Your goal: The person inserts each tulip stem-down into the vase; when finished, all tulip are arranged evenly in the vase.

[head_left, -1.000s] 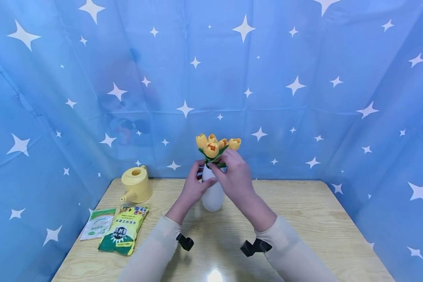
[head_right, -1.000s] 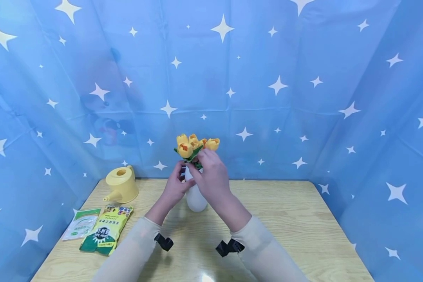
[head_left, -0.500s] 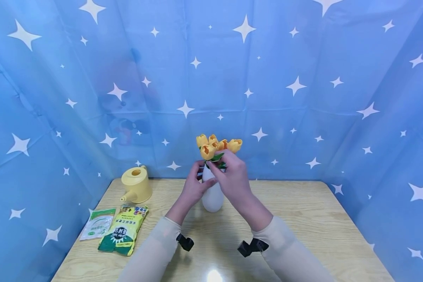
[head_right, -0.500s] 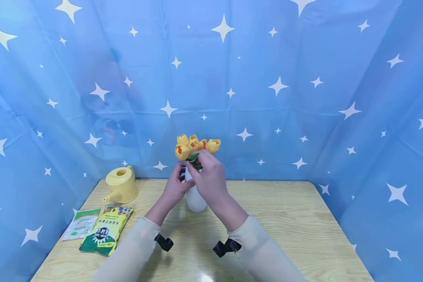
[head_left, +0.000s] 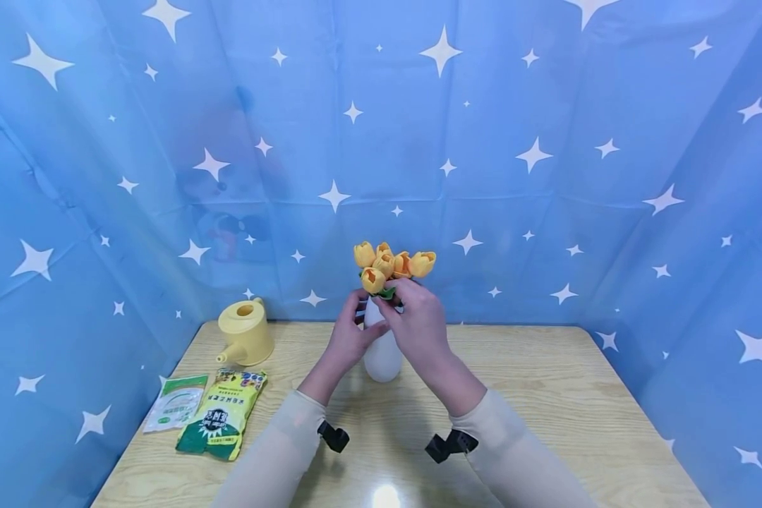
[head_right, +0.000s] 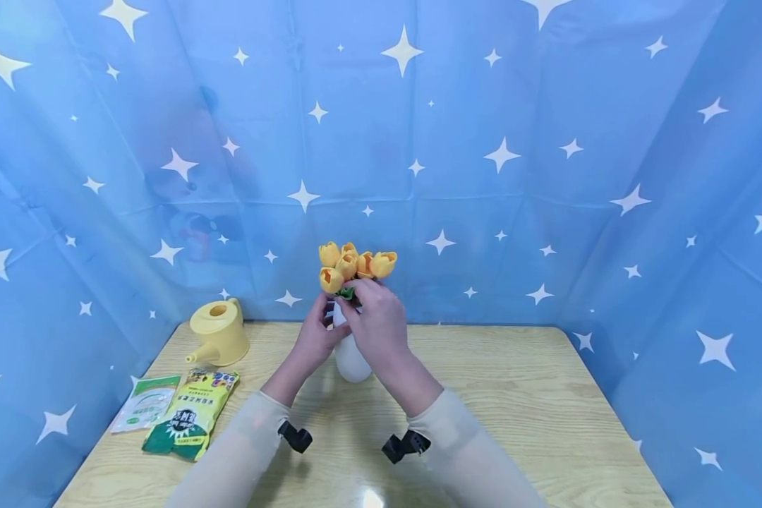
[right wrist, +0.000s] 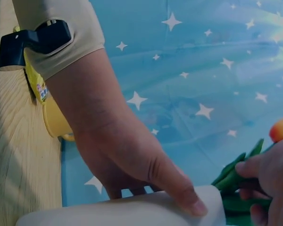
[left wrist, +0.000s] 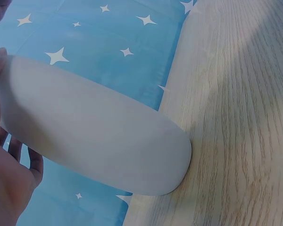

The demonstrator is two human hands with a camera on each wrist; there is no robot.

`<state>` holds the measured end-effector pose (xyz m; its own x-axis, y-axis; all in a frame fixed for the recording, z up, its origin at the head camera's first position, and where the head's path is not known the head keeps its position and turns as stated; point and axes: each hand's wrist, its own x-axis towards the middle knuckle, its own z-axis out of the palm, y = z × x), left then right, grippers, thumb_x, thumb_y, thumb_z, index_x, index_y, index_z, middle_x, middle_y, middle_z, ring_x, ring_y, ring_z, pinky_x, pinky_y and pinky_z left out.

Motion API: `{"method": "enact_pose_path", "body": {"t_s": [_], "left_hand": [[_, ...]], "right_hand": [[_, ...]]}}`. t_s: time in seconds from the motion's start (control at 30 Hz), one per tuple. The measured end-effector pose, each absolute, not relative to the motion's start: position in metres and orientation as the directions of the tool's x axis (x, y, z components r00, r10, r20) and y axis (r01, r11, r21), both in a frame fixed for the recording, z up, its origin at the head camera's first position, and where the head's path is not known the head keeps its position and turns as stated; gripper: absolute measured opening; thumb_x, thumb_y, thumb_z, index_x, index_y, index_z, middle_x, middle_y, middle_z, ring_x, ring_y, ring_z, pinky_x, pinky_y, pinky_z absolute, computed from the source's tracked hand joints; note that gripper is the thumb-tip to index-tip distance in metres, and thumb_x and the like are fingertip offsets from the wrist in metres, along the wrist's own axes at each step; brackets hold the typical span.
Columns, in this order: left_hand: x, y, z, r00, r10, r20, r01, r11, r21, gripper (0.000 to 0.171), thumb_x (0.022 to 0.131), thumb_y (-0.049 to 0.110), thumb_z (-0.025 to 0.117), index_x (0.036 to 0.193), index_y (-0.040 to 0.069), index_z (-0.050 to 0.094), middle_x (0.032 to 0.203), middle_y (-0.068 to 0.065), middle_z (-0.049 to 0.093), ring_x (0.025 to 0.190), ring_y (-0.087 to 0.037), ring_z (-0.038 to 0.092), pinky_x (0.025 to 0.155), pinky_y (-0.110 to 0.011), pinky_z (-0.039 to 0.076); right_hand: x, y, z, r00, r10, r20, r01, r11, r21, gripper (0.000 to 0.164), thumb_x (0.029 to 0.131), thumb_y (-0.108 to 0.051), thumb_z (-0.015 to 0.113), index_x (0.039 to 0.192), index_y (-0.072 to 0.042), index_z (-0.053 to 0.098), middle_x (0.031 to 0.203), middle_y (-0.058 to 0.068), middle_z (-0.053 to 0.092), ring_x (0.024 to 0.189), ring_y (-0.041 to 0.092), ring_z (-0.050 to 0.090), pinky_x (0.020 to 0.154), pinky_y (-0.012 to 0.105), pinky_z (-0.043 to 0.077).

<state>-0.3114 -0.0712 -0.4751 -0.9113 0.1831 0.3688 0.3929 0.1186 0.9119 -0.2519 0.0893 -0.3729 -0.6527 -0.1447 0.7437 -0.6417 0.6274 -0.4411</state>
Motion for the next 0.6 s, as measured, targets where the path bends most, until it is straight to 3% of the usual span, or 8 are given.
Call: {"method": "enact_pose_path", "body": {"t_s": [0.6], "left_hand": [[-0.314,-0.07,-0.477,-0.91,0.173,0.377,0.4,0.123,0.908,0.064,0.097,0.027,0.087,0.151,0.02,0.054,0.144,-0.005,0.059,0.134,-0.031,0.057,0.11,-0.06,0.048]], "right_hand": [[-0.262,0.09,-0.387,-0.701,-0.145,0.699,-0.556,0.725,-0.407,0.014,0.096,-0.014,0.089,0.104,-0.007,0.079,0.1,0.008,0.08,0.09,0.028,0.073,0.072,0.044,0.061]]}}
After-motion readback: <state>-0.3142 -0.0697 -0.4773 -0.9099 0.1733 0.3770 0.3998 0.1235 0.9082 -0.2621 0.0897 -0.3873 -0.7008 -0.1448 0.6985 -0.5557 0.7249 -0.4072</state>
